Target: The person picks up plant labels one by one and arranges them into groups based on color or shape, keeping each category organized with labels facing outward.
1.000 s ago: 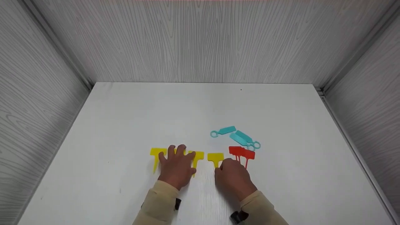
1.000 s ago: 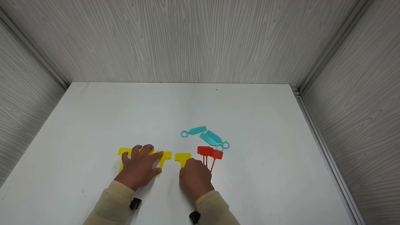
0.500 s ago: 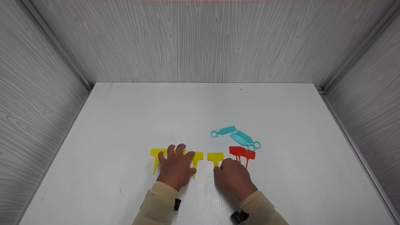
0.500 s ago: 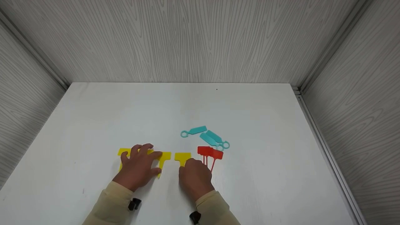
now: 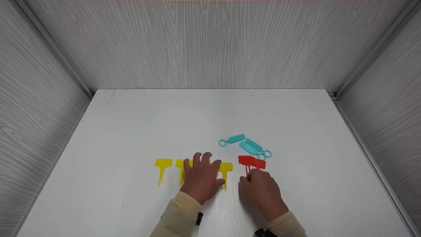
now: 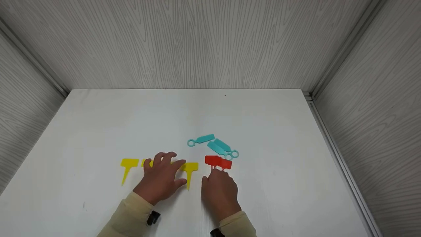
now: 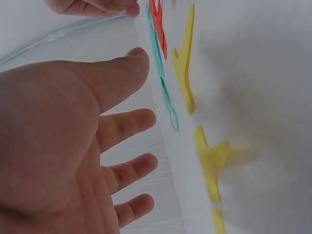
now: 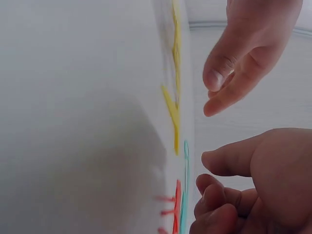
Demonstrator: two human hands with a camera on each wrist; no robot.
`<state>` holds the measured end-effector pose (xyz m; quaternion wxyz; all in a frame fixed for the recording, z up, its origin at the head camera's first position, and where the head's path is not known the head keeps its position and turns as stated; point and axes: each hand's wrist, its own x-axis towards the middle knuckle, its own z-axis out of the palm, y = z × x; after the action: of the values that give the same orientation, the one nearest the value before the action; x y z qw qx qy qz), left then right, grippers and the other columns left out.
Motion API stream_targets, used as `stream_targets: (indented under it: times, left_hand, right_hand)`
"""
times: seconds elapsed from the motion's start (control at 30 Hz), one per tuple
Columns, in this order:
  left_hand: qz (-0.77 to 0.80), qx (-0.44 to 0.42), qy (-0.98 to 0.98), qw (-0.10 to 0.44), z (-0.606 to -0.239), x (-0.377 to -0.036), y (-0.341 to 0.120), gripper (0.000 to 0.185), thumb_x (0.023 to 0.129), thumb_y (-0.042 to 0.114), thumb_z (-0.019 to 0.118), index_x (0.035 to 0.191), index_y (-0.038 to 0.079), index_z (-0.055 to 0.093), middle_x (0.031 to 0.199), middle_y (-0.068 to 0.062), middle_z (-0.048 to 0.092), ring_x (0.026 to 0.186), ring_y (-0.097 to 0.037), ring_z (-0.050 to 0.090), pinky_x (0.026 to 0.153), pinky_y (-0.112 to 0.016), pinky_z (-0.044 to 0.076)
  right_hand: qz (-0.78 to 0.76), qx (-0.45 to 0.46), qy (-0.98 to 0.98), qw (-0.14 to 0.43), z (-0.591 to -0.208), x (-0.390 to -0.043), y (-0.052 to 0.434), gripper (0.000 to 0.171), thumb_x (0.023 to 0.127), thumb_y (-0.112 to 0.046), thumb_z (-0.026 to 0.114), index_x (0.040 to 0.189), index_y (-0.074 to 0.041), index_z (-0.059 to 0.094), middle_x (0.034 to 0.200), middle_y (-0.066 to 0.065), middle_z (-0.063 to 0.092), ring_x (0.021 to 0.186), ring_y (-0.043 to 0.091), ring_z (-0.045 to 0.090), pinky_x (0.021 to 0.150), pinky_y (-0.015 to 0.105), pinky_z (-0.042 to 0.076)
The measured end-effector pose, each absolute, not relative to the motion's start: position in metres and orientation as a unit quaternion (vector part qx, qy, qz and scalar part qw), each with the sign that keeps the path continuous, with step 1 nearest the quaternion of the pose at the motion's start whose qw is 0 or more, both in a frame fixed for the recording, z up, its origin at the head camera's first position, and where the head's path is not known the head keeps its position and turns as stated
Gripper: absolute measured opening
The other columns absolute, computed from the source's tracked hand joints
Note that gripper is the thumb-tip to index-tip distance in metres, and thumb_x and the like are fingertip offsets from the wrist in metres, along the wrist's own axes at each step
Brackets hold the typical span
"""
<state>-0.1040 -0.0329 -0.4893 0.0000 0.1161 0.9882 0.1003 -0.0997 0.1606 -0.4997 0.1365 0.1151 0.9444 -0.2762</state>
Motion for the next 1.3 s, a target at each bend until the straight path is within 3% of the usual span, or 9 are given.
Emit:
stream_targets:
  times: [0.33, 0.7, 0.93, 1.1, 1.3]
  left_hand:
    - [0.090, 0.118, 0.989, 0.016, -0.502, -0.103, -0.031, 0.066, 0.091, 0.049, 0.092, 0.148, 0.023, 0.073, 0.151, -0.015, 0.059, 0.140, -0.041, 0.047, 0.115, -0.069, 0.041]
    - [0.090, 0.107, 0.990, 0.027, -0.503, -0.104, -0.030, 0.065, 0.089, 0.048, 0.093, 0.147, 0.024, 0.073, 0.152, -0.014, 0.058, 0.141, -0.041, 0.046, 0.115, -0.068, 0.039]
    - [0.095, 0.106, 0.989, 0.034, -0.504, -0.106, -0.031, 0.064, 0.091, 0.049, 0.092, 0.147, 0.024, 0.074, 0.153, -0.014, 0.058, 0.140, -0.042, 0.046, 0.114, -0.068, 0.039]
    - [0.100, 0.107, 0.989, 0.037, -0.504, -0.106, -0.032, 0.063, 0.093, 0.049, 0.090, 0.147, 0.024, 0.074, 0.153, -0.014, 0.058, 0.140, -0.042, 0.045, 0.114, -0.069, 0.037]
    - [0.108, 0.111, 0.987, 0.039, -0.502, -0.105, -0.033, 0.060, 0.094, 0.047, 0.090, 0.146, 0.022, 0.074, 0.153, -0.014, 0.057, 0.140, -0.042, 0.045, 0.114, -0.068, 0.036]
  right_hand:
    - [-0.231, 0.126, 0.957, 0.120, -0.511, -0.107, 0.161, 0.039, 0.094, -0.036, 0.090, 0.110, -0.001, 0.079, 0.078, 0.005, 0.074, 0.066, 0.022, 0.067, 0.071, 0.045, 0.065]
    - [-0.216, 0.099, 0.965, 0.107, -0.508, -0.109, 0.162, 0.033, 0.097, -0.023, 0.087, 0.112, 0.005, 0.078, 0.084, 0.010, 0.075, 0.068, 0.026, 0.068, 0.074, 0.048, 0.068]
    - [-0.221, 0.108, 0.963, 0.112, -0.508, -0.109, 0.171, 0.030, 0.100, -0.021, 0.082, 0.110, 0.007, 0.078, 0.076, 0.009, 0.071, 0.063, 0.025, 0.065, 0.065, 0.041, 0.063]
    - [-0.224, 0.103, 0.964, 0.099, -0.506, -0.109, 0.185, 0.029, 0.100, -0.021, 0.082, 0.109, 0.007, 0.077, 0.079, 0.010, 0.073, 0.065, 0.025, 0.066, 0.067, 0.043, 0.062]
    - [-0.239, 0.104, 0.959, 0.107, -0.502, -0.106, 0.208, 0.022, 0.103, -0.017, 0.073, 0.100, 0.005, 0.071, 0.074, 0.009, 0.066, 0.064, 0.026, 0.061, 0.061, 0.039, 0.055]
